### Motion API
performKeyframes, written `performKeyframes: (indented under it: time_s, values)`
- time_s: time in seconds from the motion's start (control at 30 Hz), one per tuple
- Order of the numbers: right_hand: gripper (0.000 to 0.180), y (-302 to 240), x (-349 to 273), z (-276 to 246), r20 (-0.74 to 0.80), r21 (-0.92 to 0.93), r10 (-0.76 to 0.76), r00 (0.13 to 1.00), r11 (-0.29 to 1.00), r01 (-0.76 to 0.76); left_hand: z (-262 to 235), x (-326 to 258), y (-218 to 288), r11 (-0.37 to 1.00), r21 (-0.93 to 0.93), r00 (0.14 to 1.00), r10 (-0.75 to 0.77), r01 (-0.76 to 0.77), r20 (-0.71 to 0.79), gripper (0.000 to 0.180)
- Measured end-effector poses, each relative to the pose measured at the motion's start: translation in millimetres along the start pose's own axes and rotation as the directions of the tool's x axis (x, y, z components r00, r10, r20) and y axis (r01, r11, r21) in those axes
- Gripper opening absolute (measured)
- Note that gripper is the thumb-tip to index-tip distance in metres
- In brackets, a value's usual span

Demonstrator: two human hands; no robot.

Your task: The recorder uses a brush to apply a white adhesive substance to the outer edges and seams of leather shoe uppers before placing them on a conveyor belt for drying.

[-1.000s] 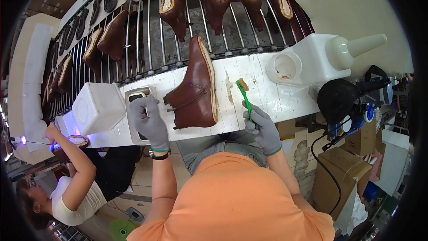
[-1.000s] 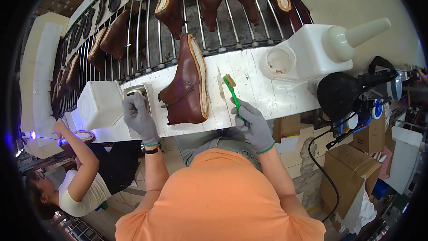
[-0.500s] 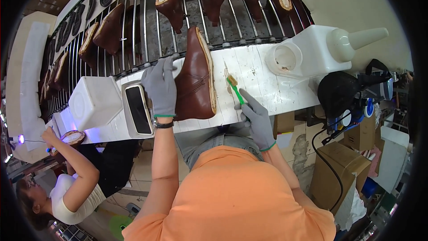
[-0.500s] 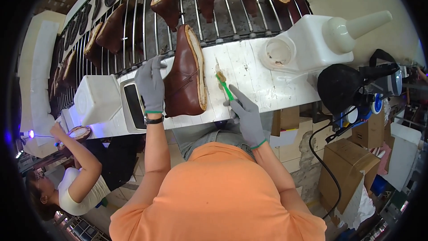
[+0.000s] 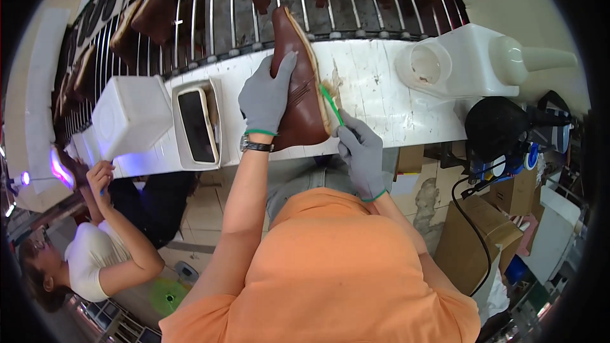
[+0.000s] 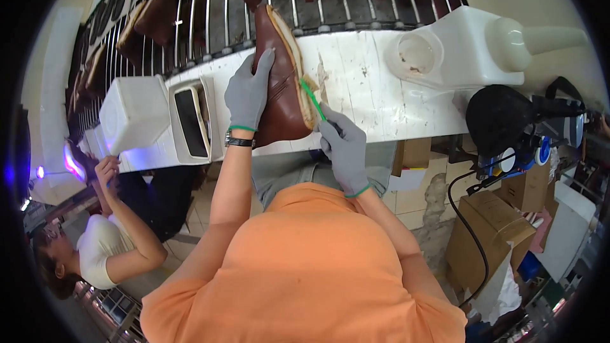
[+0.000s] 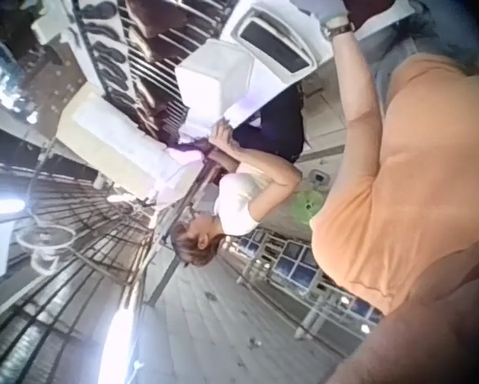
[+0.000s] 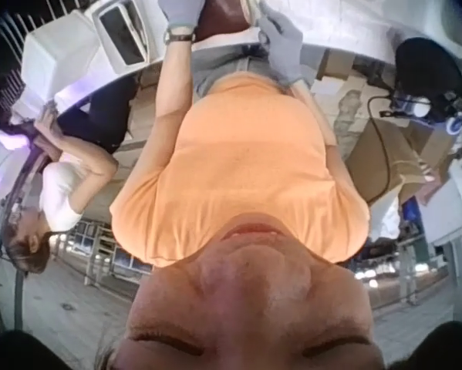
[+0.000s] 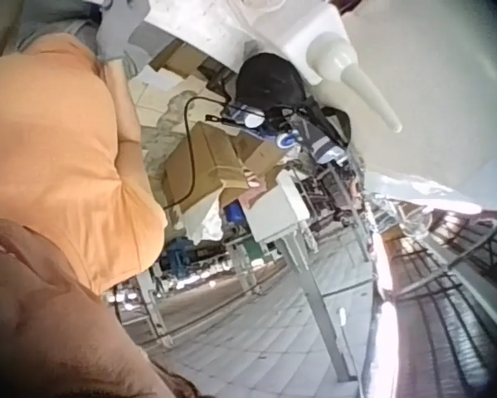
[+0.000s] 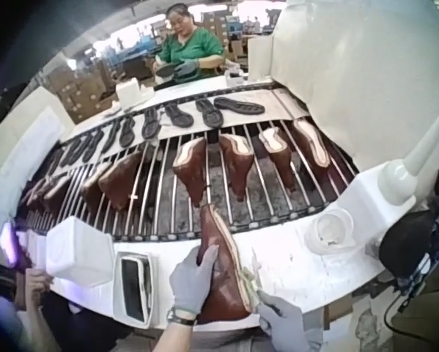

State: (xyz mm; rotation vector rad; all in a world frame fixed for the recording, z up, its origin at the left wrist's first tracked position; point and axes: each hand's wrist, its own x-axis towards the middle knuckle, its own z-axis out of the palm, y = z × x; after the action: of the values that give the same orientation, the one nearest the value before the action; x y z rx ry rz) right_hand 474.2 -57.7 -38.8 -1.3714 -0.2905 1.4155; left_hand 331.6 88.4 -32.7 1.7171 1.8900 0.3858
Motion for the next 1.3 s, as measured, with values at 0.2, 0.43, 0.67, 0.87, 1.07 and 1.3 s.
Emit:
performKeyframes:
  time_s: [0.2,0.43,0.67,0.87,1.07,1.3]
  values:
    - [0.029,-4.5,2.0,4.6,0.012,0.005,0.063,0.998,0.998,-0.063,7.2,-3.0,-1.8,1.0,-0.013,0.996,0.006,-0.008,-0.088,0.063]
    - [0.026,10.9,-7.4,12.5,-0.014,-0.123,-0.014,1.0,0.992,0.013,19.4,-4.9,-10.9,0.993,0.039,0.967,0.118,-0.112,-0.225,0.058]
    - [0.029,5.0,-16.6,1.6,-0.007,-0.171,0.095,0.995,0.981,-0.095,22.4,-3.0,-13.1,0.991,0.035,0.957,0.137,-0.133,-0.254,0.058]
    - [0.029,8.5,-24.2,-14.7,0.07,-0.071,0.163,0.984,0.985,-0.158,19.7,-4.1,-10.8,0.997,0.032,0.973,0.082,-0.077,-0.214,0.064]
    - [0.029,9.8,-33.2,-35.8,0.123,0.022,0.241,0.963,0.969,-0.246,17.4,-3.8,-7.5,0.998,0.05,0.983,0.042,-0.034,-0.176,0.067]
    - [0.032,-21.7,-16.6,-55.0,0.17,-0.398,0.217,0.961,0.908,-0.134,14.0,-3.5,-11.9,0.995,0.045,0.988,0.095,-0.09,-0.122,0.065]
